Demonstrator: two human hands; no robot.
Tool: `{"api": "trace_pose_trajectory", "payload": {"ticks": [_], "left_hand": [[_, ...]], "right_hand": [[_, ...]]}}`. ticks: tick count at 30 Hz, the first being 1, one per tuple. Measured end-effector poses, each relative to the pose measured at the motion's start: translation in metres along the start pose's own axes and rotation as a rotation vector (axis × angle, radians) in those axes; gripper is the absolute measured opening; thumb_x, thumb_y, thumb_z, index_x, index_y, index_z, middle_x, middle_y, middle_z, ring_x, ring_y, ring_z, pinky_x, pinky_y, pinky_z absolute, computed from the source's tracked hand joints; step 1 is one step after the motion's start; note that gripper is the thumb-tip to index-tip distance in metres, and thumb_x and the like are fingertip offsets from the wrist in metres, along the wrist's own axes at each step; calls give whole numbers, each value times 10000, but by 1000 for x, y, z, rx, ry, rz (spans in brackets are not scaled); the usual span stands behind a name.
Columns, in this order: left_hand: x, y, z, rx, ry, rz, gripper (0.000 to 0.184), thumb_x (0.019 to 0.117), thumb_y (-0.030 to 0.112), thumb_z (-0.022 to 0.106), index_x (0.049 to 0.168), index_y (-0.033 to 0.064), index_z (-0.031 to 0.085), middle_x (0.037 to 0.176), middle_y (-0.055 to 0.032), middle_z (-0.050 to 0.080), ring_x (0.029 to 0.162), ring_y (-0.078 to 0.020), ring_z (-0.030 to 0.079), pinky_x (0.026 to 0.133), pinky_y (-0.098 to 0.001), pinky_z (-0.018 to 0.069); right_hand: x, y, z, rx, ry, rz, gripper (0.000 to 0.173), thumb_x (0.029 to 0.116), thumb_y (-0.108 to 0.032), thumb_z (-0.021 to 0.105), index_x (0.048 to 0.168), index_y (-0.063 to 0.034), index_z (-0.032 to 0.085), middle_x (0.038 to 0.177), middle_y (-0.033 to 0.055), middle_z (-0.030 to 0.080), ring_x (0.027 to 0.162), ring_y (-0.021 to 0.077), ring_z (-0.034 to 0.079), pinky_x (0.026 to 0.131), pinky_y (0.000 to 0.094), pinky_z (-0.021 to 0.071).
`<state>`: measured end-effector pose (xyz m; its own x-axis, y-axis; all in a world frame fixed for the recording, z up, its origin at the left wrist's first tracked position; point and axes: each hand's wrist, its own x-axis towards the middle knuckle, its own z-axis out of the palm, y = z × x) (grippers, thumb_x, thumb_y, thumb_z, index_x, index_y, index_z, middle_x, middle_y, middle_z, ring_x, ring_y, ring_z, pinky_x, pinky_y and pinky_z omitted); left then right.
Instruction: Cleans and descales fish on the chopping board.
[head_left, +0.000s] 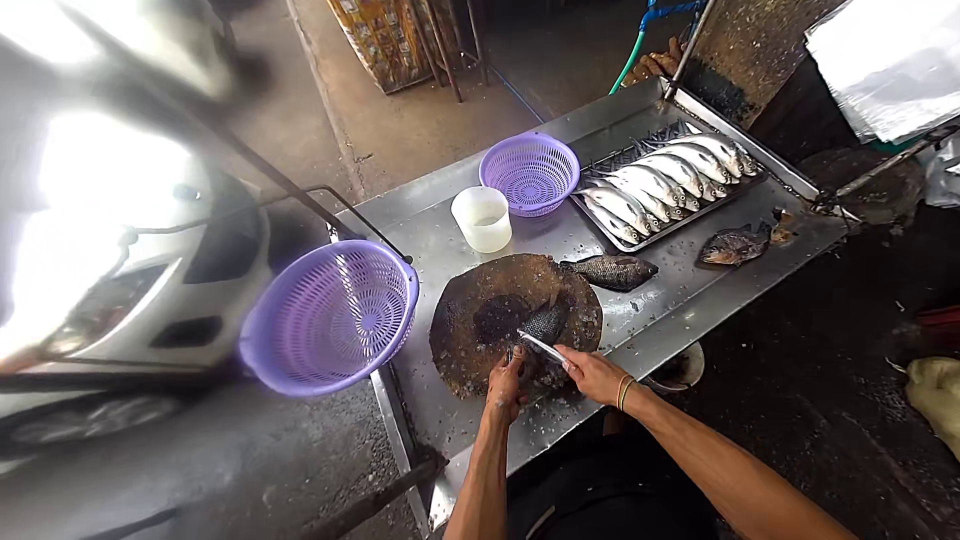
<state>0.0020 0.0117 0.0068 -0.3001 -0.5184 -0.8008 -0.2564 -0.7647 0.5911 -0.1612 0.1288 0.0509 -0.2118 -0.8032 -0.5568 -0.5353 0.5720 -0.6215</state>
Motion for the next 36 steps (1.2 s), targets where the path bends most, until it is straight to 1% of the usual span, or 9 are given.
{"api": "trace_pose_trajectory", "payload": {"ticks": [4,7,12,17,22,25,29,32,36], "left_hand": [[0,-3,9,-66,26,-69,386,1031,519,543,984,136,559,569,1,411,374,-102,301,337,-264,307],[-1,-2,-2,-54,-1,-101,390,1040,520,519,961,139,544,560,11,388,376,-97,292,338,-259,305],[1,6,10,-260,-146,-209,414,1061,450,442,783,152,514,512,32,385,336,-67,296,309,-213,290],[-3,1,16,-409,-250,-272,488,1045,487,393,699,159,497,484,41,367,327,-69,317,315,-215,306],[5,5,1,-394,-287,-288,513,1039,527,379,703,162,509,488,43,365,333,-68,322,319,-215,313],[8,-1,7,-441,-328,-298,534,1036,533,370,666,169,494,484,42,371,334,-73,331,323,-217,314],[6,5,-6,-404,-330,-316,547,1030,545,356,654,175,499,480,46,383,335,-65,338,326,-213,322],[8,6,0,-354,-307,-308,529,1034,535,369,676,168,499,490,40,382,337,-70,331,324,-216,321],[11,9,2,-378,-339,-294,536,1035,532,352,667,172,499,484,45,378,334,-67,329,322,-215,317]], "right_hand": [[8,6,23,81,106,12,517,1097,-256,374,1602,-146,364,1232,219,690,1120,370,683,1033,555,505],[1,16,5,3,-6,-12,503,1102,-274,369,1599,-198,382,1271,211,681,1160,384,668,1039,577,494],[-7,16,30,126,123,28,518,1100,-254,375,1604,-134,360,1219,230,692,1101,381,687,1017,557,509],[7,36,21,194,160,111,523,1107,-243,349,1607,-91,334,1338,218,647,1221,349,645,1098,515,468],[-12,53,12,168,71,-18,490,1097,-229,384,1569,-104,426,1330,209,657,1225,333,644,1100,516,461],[6,39,30,309,174,57,520,1103,-214,353,1599,-57,339,1417,216,602,1305,319,598,1153,481,427],[-24,39,10,236,-4,16,477,1106,-234,375,1564,-115,433,1224,234,663,1043,352,672,929,545,519],[12,41,-17,168,124,166,516,1114,-272,341,1614,-147,339,1361,222,631,1240,386,625,1080,570,465],[5,9,11,180,33,47,499,1103,-230,372,1588,-113,377,1310,233,649,1190,372,649,1060,554,482]]}}
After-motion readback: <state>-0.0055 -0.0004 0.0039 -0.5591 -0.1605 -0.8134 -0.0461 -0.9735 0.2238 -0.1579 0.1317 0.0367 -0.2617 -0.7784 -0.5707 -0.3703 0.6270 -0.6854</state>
